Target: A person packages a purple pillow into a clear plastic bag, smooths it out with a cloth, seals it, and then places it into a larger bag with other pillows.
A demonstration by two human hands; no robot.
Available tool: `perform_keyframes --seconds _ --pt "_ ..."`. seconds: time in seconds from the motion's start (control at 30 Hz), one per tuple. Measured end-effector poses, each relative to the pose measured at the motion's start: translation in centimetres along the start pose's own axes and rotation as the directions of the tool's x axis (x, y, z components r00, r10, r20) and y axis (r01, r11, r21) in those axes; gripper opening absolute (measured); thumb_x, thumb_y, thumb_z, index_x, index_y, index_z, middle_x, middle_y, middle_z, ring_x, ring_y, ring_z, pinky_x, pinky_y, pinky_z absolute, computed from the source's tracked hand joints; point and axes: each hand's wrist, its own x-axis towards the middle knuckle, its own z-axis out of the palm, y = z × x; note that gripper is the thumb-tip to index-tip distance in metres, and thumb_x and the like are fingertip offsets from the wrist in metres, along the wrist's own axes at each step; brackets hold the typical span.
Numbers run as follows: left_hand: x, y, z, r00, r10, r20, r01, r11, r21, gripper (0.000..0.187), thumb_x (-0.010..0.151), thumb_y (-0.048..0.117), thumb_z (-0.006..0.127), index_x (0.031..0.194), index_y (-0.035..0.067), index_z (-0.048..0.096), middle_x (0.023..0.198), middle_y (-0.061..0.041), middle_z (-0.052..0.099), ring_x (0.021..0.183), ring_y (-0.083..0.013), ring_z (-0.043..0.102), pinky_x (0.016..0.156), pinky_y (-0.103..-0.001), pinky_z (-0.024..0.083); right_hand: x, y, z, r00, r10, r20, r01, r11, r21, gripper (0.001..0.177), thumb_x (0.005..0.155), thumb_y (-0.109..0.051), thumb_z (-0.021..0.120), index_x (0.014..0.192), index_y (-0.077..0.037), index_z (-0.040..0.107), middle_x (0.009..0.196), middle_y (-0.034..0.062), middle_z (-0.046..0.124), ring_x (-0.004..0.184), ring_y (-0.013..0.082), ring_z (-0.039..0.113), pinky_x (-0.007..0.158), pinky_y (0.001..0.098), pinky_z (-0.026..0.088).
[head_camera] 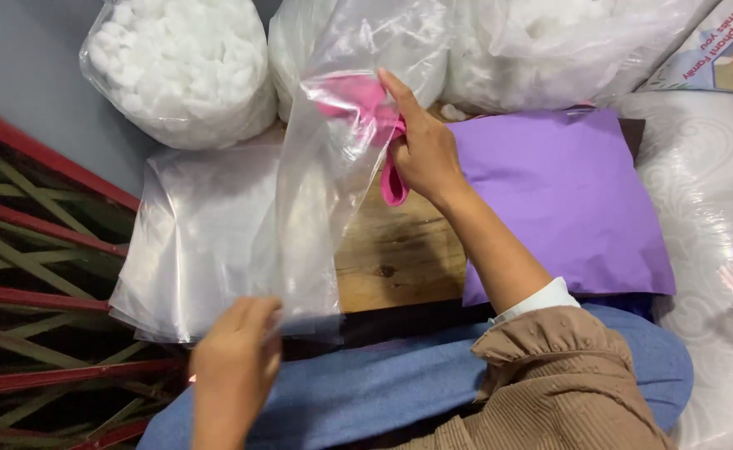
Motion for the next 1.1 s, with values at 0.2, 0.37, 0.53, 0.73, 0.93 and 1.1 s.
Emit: perform_keyframes --seconds 0.2,0.37,0.53,0.73,0.93,1.1 --pt "3.5 -0.1 15.5 0.988 0.147 0.052 -0.156 0.957 0.243 0.017 0.08 0.004 0.071 0.089 0.014 0.06 0.081 -0.003 0.063 0.07 -0.022 0.069 0.059 -0.032 0.056 -2.4 3.1 -2.2 0.826 0.487 0.284 -0.371 0.848 -0.378 0.071 0.091 -0.002 0.053 0.158 -0.017 0.035 0.122 0.03 0.067 0.113 0.0508 0.064 0.097 0.0635 0.047" --pt "4.1 -0.8 22.9 0.915 0.164 0.368 -0.174 0.985 -0.007 0.022 0.086 0.014 0.071 0.105 0.016 0.061 0.099 -0.007 0.063 0.088 -0.0287 0.069 0.075 -0.039 0.056 -6.1 6.4 -0.4 0.863 0.44 0.247 -0.343 0.871 -0.353 0.062 0.088 -0.008 0.05 0.148 -0.022 0.052 0.125 0.018 0.068 0.114 0.0436 0.065 0.095 0.0586 0.049" --pt "4.6 -3.3 20.2 0.811 -0.009 0.585 0.34 0.821 -0.459 0.043 0.092 0.036 0.07 0.129 0.013 0.067 0.125 -0.019 0.069 0.121 -0.0406 0.064 0.102 -0.05 0.051 -8.9 6.2 3.3 0.879 0.408 0.248 -0.325 0.892 -0.314 0.059 0.087 -0.008 0.05 0.144 -0.022 0.056 0.123 0.015 0.068 0.114 0.0409 0.064 0.096 0.0558 0.05" --pt "5.3 -9.6 21.2 0.888 -0.324 0.326 0.283 0.944 0.167 0.069 0.098 0.053 0.057 0.155 0.017 0.045 0.164 -0.019 0.033 0.153 -0.0457 0.021 0.122 -0.063 0.02 -16.0 4.4 14.0 0.977 -0.12 0.178 0.156 0.966 -0.205 0.061 0.075 -0.001 0.056 0.135 -0.011 0.061 0.119 0.0167 0.068 0.117 0.0352 0.063 0.1 0.0447 0.049" --pt "5.1 -9.2 22.5 0.711 -0.552 0.436 0.398 0.827 0.398 0.078 0.091 0.066 0.057 0.154 0.023 0.046 0.158 -0.016 0.044 0.136 -0.0394 0.049 0.104 -0.053 0.044 -16.7 10.0 13.9 0.87 -0.15 0.47 0.284 0.931 -0.23 0.041 0.094 -0.006 0.054 0.132 -0.015 0.064 0.131 0.0148 0.065 0.125 0.034 0.06 0.096 0.0435 0.051" --pt "8.6 -9.0 24.9 0.93 -0.365 0.044 0.347 0.911 0.223 0.038 0.09 0.042 0.069 0.118 0.016 0.074 0.109 -0.012 0.069 0.103 -0.0342 0.068 0.082 -0.048 0.054 -14.4 10.6 12.8 0.972 0.132 0.192 -0.023 0.873 -0.487 0.061 0.082 -0.005 0.061 0.141 -0.022 0.059 0.133 0.0088 0.064 0.124 0.0258 0.063 0.099 0.036 0.053"
